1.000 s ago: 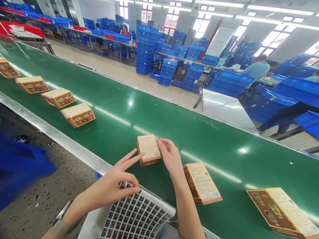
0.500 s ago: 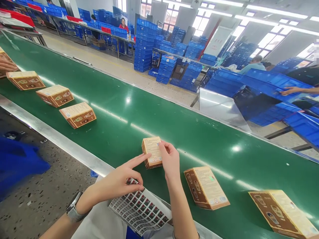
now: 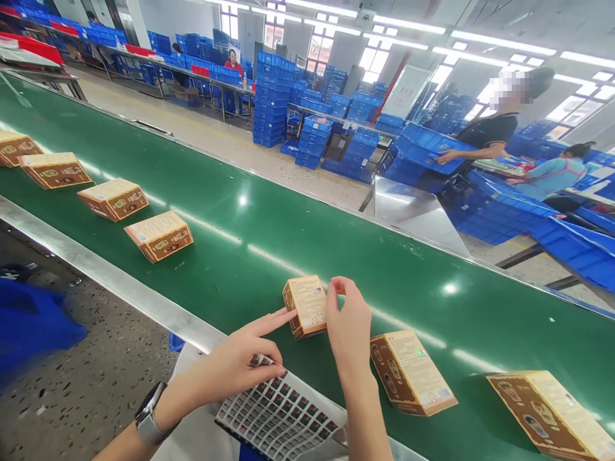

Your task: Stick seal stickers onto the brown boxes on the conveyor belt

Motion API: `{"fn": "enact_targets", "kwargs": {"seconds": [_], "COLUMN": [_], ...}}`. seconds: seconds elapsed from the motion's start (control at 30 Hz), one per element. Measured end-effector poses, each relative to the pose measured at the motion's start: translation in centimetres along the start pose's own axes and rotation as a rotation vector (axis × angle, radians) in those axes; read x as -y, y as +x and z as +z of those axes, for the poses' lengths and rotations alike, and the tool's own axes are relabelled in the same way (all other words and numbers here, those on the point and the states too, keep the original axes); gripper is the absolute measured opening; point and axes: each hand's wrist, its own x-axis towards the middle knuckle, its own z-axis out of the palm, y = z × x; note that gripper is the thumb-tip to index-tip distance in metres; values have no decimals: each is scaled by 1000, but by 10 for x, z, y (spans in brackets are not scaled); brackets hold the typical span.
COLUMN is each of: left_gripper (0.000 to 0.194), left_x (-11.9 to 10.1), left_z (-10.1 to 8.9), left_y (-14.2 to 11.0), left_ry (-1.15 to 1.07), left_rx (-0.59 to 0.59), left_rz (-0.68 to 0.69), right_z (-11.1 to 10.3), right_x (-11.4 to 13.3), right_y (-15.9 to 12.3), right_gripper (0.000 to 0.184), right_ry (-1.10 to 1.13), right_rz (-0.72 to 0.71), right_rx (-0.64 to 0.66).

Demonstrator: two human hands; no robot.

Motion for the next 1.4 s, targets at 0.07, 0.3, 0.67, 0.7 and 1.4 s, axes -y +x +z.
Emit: {"fn": "enact_targets", "kwargs": {"seconds": [0.07,0.3,0.67,0.7,1.4], "left_gripper": [9,23,33,34,22], "left_x": [-3,-18,-16,-16,-16], "left_z": [-1,-7,-7,-7,-31], "left_y": [-6,-24,-30,-30,-39], "left_ry": [-41,-225,-254,-251,-193], "left_rx": [-59,-100,-65,-72,-44], "left_rz": [-83,-299,-412,-410,-312], "right_z": [-14,-22,-18,-18,-32], "right_x": [3,-10,-17,-17,-34], "right_y": [-18,-88,-96,-97,-103], "right_gripper": [30,23,14,14,34], "right_ry": [-19,-18,-124,-154,190], "right_rz": [-145,-590,-810,-854,-32], "right_rx": [83,380,297,275,99]}}
